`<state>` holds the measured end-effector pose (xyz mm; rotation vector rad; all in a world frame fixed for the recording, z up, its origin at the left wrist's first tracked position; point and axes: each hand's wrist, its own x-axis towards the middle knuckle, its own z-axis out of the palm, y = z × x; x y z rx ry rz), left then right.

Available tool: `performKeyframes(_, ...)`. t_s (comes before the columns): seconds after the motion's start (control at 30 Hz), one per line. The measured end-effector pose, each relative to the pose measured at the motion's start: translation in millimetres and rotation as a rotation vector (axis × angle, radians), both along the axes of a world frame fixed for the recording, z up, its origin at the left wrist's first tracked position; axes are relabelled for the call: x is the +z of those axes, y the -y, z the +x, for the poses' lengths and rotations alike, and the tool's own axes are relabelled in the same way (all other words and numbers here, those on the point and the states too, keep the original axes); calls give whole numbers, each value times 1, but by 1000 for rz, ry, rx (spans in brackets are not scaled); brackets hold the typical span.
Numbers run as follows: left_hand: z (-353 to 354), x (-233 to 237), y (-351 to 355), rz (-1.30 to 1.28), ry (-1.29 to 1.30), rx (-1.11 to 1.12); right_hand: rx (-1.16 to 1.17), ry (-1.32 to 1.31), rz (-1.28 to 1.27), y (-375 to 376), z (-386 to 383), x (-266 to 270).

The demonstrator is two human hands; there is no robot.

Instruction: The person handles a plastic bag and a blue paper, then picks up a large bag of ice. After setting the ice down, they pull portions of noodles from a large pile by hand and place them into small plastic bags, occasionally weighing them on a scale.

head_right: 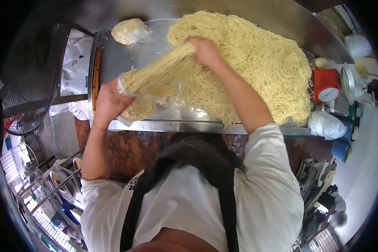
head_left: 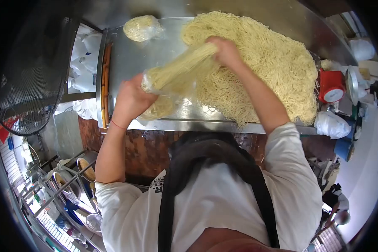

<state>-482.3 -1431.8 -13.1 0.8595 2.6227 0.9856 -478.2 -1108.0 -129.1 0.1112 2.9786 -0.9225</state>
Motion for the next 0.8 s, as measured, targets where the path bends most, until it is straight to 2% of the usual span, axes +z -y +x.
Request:
performKeyframes(0.07,-2,8,-5,12,4,-30,-127,-109,-96,-38,1,6)
performKeyframes(0.13,-7,8,-14,15,-62,-63,-64,-95,184,-85,2,17)
performKeyframes(0.2,-12,6,-19,3,-104,-86,-46,-331,291,-124,10,16)
performKeyframes(0.27,-19,4,-22,-30,-125,-114,-218,-242,246,-162,20,18)
performKeyframes(0.33,-26,-1,-18,56,-98,-105,-370,-98,225,-224,31,18)
performKeyframes(0.37,-33,-10,-11,90,-113,-104,-419,-98,359,-249,42,20)
performKeyframes(0.4,-40,-24,-3,121,-127,-95,-459,-99,491,-273,50,20)
performKeyframes(0.43,-43,-49,4,65,-88,-71,-465,-39,488,-309,52,12)
performKeyframes(0.47,-45,-73,6,14,-155,-118,-481,28,487,-339,54,0)
performKeyframes(0.5,-49,-96,2,-31,-229,-171,-397,54,587,-359,51,-11)
performKeyframes(0.53,-49,-118,-1,-74,-308,-222,-379,162,678,-350,44,1)
performKeyframes(0.6,-31,-184,-4,-128,-383,-108,-309,314,860,-270,26,43)
performKeyframes(0.63,-21,-202,-8,-157,-413,-56,-236,305,832,-229,18,44)
performKeyframes(0.67,-4,-200,-14,-139,-424,58,-135,318,740,-198,9,18)
performKeyframes(0.7,25,-193,-19,-122,-435,172,37,91,510,-132,18,10)
performKeyframes(0.73,46,-189,-24,-107,-445,283,237,88,312,-79,29,-5)
performKeyframes(0.77,58,-191,-30,-60,-335,319,468,139,443,-22,32,-19)
performKeyframes(0.8,72,-198,-35,-15,-223,356,515,7,374,19,47,-46)
